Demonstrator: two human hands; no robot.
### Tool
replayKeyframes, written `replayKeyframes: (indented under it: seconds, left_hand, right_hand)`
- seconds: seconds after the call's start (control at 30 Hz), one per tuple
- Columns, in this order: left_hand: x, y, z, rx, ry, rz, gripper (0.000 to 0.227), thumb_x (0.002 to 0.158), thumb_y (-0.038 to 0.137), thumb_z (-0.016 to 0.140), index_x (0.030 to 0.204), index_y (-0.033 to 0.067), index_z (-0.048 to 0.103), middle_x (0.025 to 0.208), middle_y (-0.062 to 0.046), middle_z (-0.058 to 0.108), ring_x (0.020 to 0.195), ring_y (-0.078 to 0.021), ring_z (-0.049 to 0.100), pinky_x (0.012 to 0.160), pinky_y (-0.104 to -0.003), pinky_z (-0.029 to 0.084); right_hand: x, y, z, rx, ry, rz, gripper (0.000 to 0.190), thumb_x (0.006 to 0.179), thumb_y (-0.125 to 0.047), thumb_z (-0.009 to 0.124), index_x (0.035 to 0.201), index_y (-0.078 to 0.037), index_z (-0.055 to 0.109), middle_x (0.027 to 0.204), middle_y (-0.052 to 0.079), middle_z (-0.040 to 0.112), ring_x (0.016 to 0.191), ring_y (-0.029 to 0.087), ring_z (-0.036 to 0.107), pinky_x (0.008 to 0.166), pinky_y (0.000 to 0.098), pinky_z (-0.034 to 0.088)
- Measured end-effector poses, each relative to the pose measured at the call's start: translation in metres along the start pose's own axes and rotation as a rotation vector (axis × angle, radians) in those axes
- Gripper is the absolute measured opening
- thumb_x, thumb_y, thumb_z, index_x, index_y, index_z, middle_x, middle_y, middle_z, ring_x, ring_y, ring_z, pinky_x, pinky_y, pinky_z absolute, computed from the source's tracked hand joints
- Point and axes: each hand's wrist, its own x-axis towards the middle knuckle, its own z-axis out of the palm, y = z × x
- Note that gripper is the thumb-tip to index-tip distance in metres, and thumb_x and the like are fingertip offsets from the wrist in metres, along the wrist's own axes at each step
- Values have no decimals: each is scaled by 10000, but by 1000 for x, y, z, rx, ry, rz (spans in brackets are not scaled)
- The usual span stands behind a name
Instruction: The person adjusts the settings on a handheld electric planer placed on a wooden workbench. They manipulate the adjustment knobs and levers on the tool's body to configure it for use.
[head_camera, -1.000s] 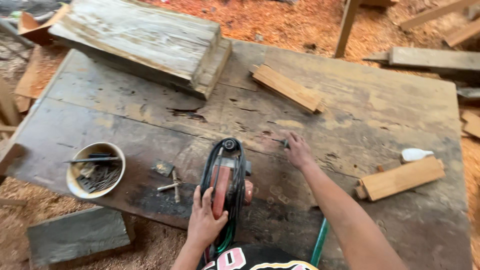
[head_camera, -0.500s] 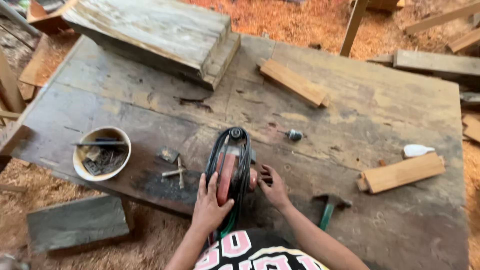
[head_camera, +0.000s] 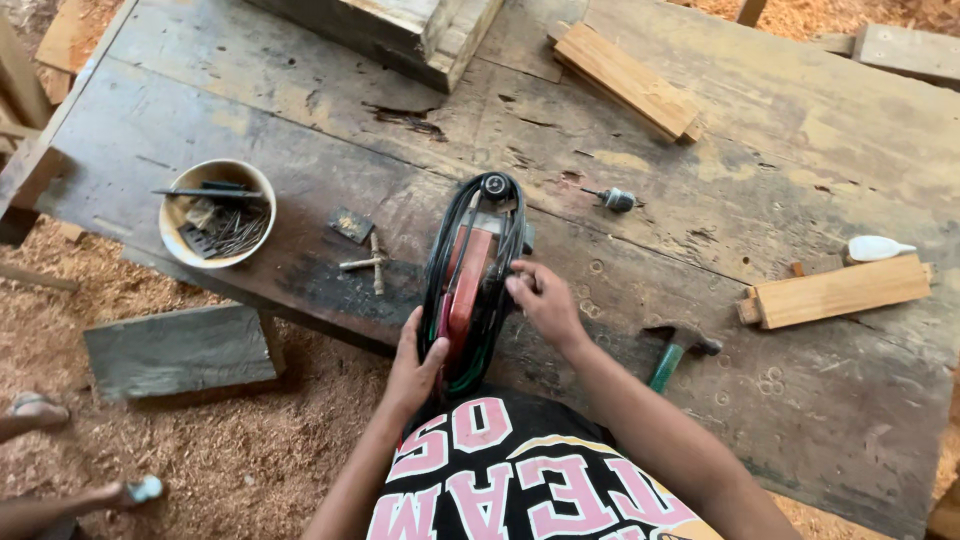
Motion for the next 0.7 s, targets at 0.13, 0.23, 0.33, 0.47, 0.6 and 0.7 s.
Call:
replayKeyframes:
  seconds: [0.13,0.23,0.33,0.47,0.6,0.7]
  left_hand:
    - [-8,12,15,137,77,41,782,964,411,634,1592,90,295,1592,-253,367,1480,-387,371,1195,-453,308]
    - [-13,18,15,192,73,32,723,991,457,572,1592,137,330,1610,-286,309,1491,-442,331,1188,-469,303]
    - [-9,20,18,207,60,38,680,1002,472,539,1588,169,372,1610,-311,292,1482,-468,336,1195,-475,309]
    - [-4,19,22,244,35,60,677,997,442,566,1589,175,375,1594,-340,271,1474,-487,319,1188,-479,312]
    - [-1,17,17,179,-16,21,687,968,412,595,1573,173,373,1600,-319,267,1473,-453,323,1174,-456,318]
    - [1,2,19,81,41,142,613,1039,366,537,1575,110,386,1612,-274,349,1507,-402,341,1204,-443,289]
  right_hand:
    - [34,-16,14,239,-66,325,444,957,-208,666,1342,7,612,669,38,633,441,93,491,402,265,388]
    - [34,-30,17,185,-107,370,464,946,-216,662,1356,-10,591,617,58,628,393,110,487,361,284,367]
    - [40,-39,12,-55,-133,392,372,958,-249,677,1240,-7,655,595,76,629,390,129,502,360,302,380]
    - [64,-27,12,-384,-158,276,361,962,-302,747,960,59,735,616,89,644,427,144,570,377,320,439]
    - [83,-23,6,-442,-359,-82,364,710,-62,551,982,-123,785,698,37,690,455,148,613,356,332,494]
    - [89,-37,-15,354,-102,690,227,972,-335,608,805,-182,591,598,2,507,420,132,465,331,333,367]
